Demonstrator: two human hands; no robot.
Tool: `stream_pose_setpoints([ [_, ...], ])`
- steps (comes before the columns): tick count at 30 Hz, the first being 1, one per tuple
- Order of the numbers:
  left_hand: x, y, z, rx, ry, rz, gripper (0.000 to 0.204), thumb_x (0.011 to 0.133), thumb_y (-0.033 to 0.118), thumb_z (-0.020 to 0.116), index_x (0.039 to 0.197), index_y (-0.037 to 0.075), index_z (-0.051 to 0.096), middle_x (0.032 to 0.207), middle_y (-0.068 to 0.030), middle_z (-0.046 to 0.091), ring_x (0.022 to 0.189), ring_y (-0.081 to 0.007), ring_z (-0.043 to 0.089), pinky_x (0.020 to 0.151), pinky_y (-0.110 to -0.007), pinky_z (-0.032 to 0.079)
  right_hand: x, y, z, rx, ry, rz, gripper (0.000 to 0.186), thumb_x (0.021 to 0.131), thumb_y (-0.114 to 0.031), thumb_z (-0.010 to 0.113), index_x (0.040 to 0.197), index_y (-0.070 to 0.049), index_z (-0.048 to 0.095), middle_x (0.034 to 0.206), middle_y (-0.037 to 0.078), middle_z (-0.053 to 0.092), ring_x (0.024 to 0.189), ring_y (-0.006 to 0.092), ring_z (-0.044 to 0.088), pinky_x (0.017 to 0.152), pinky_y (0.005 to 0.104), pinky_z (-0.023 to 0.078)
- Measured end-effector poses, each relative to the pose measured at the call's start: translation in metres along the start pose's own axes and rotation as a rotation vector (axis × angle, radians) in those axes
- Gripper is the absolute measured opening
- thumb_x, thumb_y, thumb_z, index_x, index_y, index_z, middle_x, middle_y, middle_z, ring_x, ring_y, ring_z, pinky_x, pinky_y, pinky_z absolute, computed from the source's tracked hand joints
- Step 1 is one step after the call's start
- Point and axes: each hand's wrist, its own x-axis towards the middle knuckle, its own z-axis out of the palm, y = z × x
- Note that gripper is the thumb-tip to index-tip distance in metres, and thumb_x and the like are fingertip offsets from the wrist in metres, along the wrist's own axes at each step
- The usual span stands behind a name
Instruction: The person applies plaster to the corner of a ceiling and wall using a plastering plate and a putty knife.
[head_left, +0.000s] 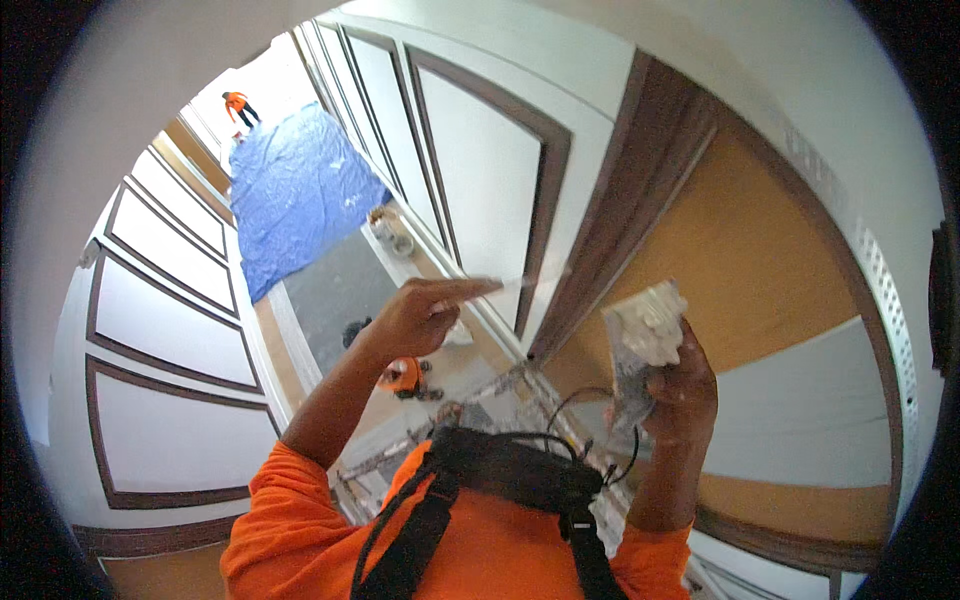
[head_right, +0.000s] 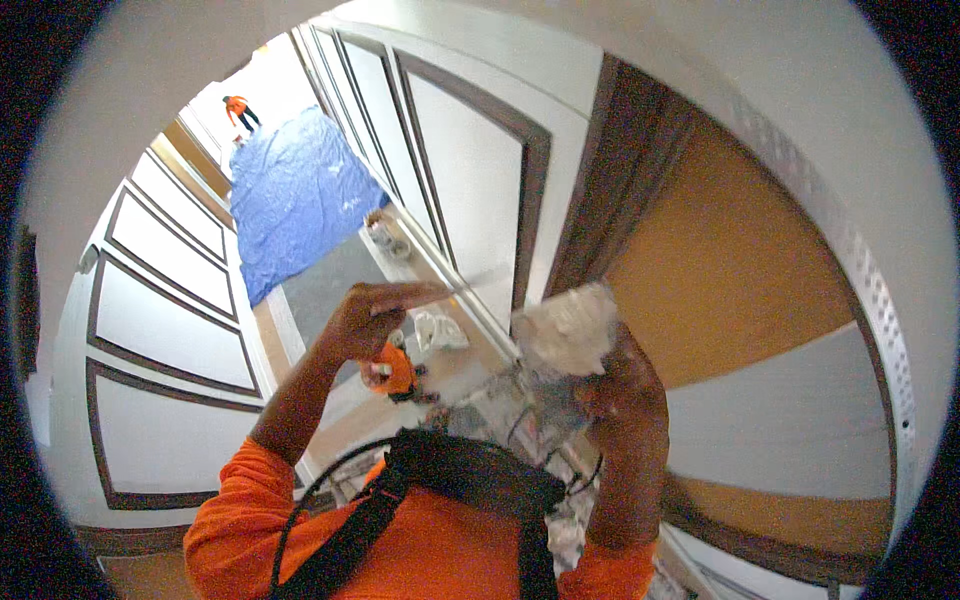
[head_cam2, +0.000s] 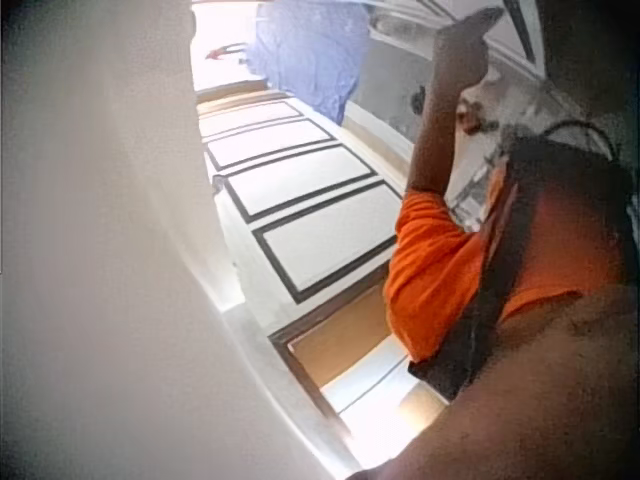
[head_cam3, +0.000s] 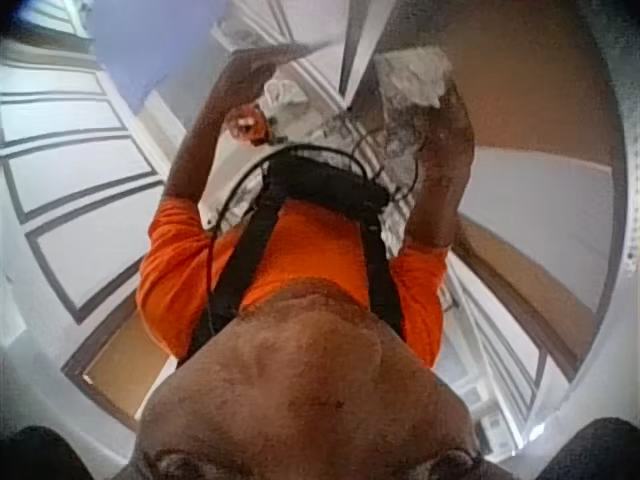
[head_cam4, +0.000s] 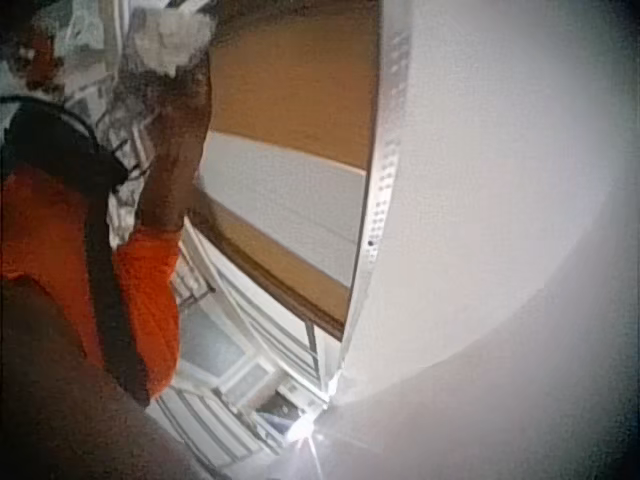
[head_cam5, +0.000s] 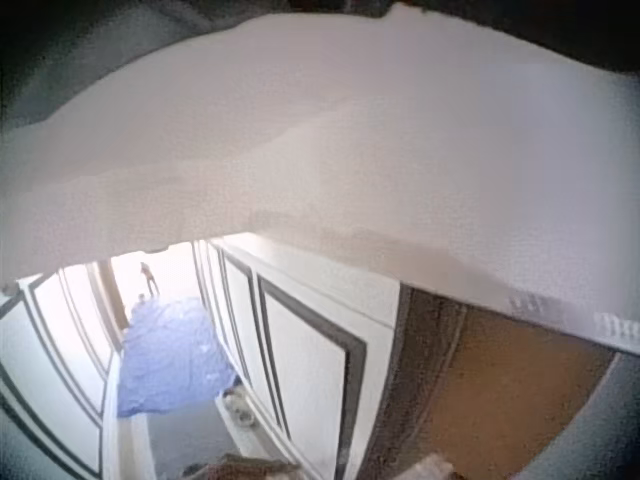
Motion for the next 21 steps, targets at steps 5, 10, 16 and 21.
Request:
stream_pose_setpoints([
  [5, 0.093, -0.020, -0.064, 0.099, 0.753, -0.129, 0.028, 0.082, 0.015, 0.053, 0.107, 0.004, 0.057, 0.087, -0.0125, 0.062, 0.079, -0.0187, 0.059, 0.072, -0.033, 0.048, 0.014, -0.002, 0.012, 0.331, 0.125, -0.007, 0.067, 0.064, 0.008, 0.061, 0.124, 0.001, 0.034, 0.108, 0.019, 0.052, 0.077, 0.0334, 0.061, 0.050, 0.0500, 0.057],
  [10, 0.192, 0.025, -0.101, -0.456, 0.915, 0.046, 0.032, 0.082, 0.016, 0.048, 0.108, -0.001, 0.056, 0.083, -0.0158, 0.062, 0.075, -0.0222, 0.060, 0.067, -0.035, 0.049, -0.002, 0.018, -0.019, 0.284, 0.187, -0.020, 0.063, 0.066, 0.009, 0.057, 0.124, -0.001, 0.034, 0.100, 0.018, 0.054, 0.072, 0.0315, 0.062, 0.050, 0.0491, 0.056],
  [16, 0.219, 0.070, -0.097, -0.089, 0.784, 0.023, 0.043, 0.094, 0.039, 0.034, 0.122, 0.010, 0.050, 0.094, -0.0251, 0.060, 0.088, -0.0246, 0.061, 0.072, -0.032, 0.045, -0.012, 0.016, -0.037, 0.393, 0.142, -0.077, 0.062, 0.066, 0.009, 0.056, 0.123, -0.001, 0.034, 0.098, 0.017, 0.055, 0.074, 0.0292, 0.063, 0.052, 0.0464, 0.057],
  [21, 0.216, 0.085, -0.082, 0.088, 0.865, 0.148, 0.040, 0.094, 0.034, 0.034, 0.119, 0.009, 0.051, 0.088, -0.0274, 0.059, 0.084, -0.0305, 0.062, 0.070, -0.036, 0.046, -0.021, 0.011, -0.052, 0.328, 0.197, -0.090, 0.061, 0.066, 0.010, 0.056, 0.122, -0.001, 0.036, 0.098, 0.016, 0.056, 0.073, 0.0278, 0.062, 0.053, 0.0460, 0.057],
])
